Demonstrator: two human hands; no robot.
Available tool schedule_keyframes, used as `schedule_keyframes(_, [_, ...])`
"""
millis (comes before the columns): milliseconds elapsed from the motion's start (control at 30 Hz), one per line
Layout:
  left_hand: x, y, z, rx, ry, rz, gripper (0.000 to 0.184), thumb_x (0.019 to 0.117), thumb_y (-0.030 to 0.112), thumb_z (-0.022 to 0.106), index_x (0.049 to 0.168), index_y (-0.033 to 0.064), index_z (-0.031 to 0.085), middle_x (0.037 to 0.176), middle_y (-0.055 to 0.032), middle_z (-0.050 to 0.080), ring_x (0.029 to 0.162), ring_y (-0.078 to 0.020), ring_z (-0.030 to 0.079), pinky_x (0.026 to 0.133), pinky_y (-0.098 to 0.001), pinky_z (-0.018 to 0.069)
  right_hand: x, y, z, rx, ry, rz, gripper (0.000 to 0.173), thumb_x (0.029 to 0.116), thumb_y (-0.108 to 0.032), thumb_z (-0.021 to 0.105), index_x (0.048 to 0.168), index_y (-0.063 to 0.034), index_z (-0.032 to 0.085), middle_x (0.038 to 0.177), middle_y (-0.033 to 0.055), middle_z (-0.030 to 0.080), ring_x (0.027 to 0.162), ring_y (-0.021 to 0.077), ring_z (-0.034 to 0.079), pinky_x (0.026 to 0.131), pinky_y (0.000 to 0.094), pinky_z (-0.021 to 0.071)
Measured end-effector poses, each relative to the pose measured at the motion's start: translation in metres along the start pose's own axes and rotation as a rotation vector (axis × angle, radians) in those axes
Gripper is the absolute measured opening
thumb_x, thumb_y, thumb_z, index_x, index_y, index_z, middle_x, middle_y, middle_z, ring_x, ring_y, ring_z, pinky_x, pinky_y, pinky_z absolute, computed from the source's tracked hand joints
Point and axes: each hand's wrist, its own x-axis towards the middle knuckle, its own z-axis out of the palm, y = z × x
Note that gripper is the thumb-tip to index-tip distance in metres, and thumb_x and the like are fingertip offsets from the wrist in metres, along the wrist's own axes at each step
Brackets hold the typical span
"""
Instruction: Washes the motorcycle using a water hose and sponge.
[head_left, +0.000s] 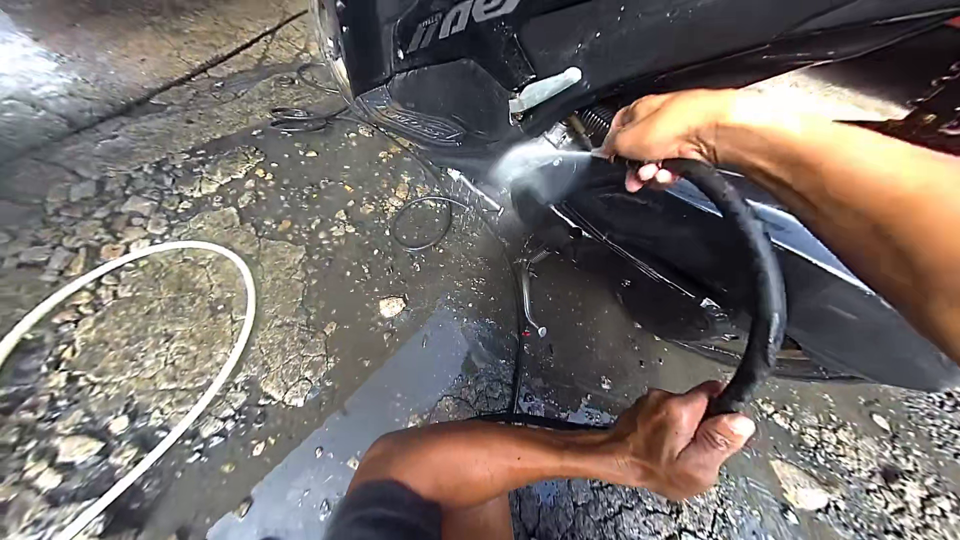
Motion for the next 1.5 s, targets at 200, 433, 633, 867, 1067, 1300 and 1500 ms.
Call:
schedule_keyframes(200, [0.003,-0.012,-0.003,0.065,0.069,0.089,0.048,0.1043,0.025,0.037,0.096,-0.0146,0.062,0.061,-0.0126,0.055,0.054,-0.0189,0.056,0.052,-0.0362,0.0473,-0.031,-0.036,0.006,0.158,-0.079,-0.151,0.016,0.107,-0.019,0.048,0.115,-0.0077,0.056,0.056,0.004,0.049,0.032,0.0072,0.04,0.031,0.02,0.0346])
schedule_keyframes(433, [0.015,0.015,-0.009,0.083,0.161,0.004,0.042,0.1034,0.018,0.038,0.106,-0.0158,0.063,0.066,-0.0151,0.058,0.059,-0.0226,0.059,0.057,-0.0406,0.0501,-0.024,-0.067,0.005,-0.112,-0.046,-0.244,0.029,0.1096,-0.028,0.046,0.096,-0.0049,0.056,0.053,0.0052,0.051,0.034,0.0089,0.042,0.034,0.0212,0.0343])
schedule_keyframes(633, [0.039,0.034,-0.018,0.06,0.244,-0.077,0.044,0.1046,0.018,0.038,0.117,-0.0176,0.061,0.074,-0.0195,0.063,0.067,-0.0276,0.064,0.065,-0.047,0.0528,-0.012,-0.091,-0.008,-0.165,-0.039,-0.298,0.025,0.1107,-0.027,0.045,0.107,-0.0054,0.057,0.054,0.0044,0.048,0.034,0.008,0.039,0.033,0.0201,0.0335])
schedule_keyframes(867, [0.061,0.042,-0.031,0.007,0.32,-0.093,0.042,0.1055,0.017,0.037,0.118,-0.0156,0.061,0.077,-0.0192,0.064,0.07,-0.0272,0.064,0.067,-0.0471,0.0529,0.007,-0.122,-0.012,-0.444,0.057,-0.309,0.04,0.1105,-0.033,0.042,0.089,-0.0032,0.059,0.056,0.0065,0.05,0.04,0.0128,0.044,0.042,0.0276,0.0377])
schedule_keyframes(1067, [0.071,0.047,-0.034,-0.038,0.338,-0.093,0.043,0.1055,0.017,0.037,0.122,-0.0164,0.06,0.083,-0.0219,0.066,0.076,-0.0286,0.066,0.073,-0.0481,0.054,0.015,-0.135,-0.013,-0.538,0.059,-0.344,0.032,0.112,-0.027,0.039,0.101,-0.003,0.057,0.059,0.0085,0.049,0.04,0.0148,0.044,0.042,0.0289,0.0398])
schedule_keyframes(1300, [0.074,0.052,-0.036,-0.053,0.349,-0.088,0.044,0.1054,0.017,0.037,0.123,-0.0173,0.059,0.085,-0.0234,0.067,0.078,-0.0298,0.066,0.074,-0.0488,0.0544,0.005,-0.145,-0.014,-0.556,0.05,-0.383,0.031,0.1129,-0.027,0.038,0.104,-0.0047,0.058,0.06,0.0074,0.049,0.04,0.0134,0.044,0.041,0.0267,0.0384])
schedule_keyframes(1500, [0.073,0.055,-0.037,-0.052,0.355,-0.08,0.043,0.1053,0.015,0.038,0.123,-0.0175,0.059,0.084,-0.0226,0.066,0.077,-0.0284,0.066,0.074,-0.0476,0.0543,0.001,-0.149,-0.01,-0.52,0.042,-0.406,0.032,0.1126,-0.027,0.039,0.099,-0.0051,0.057,0.057,0.0065,0.048,0.038,0.0129,0.042,0.039,0.026,0.0361])
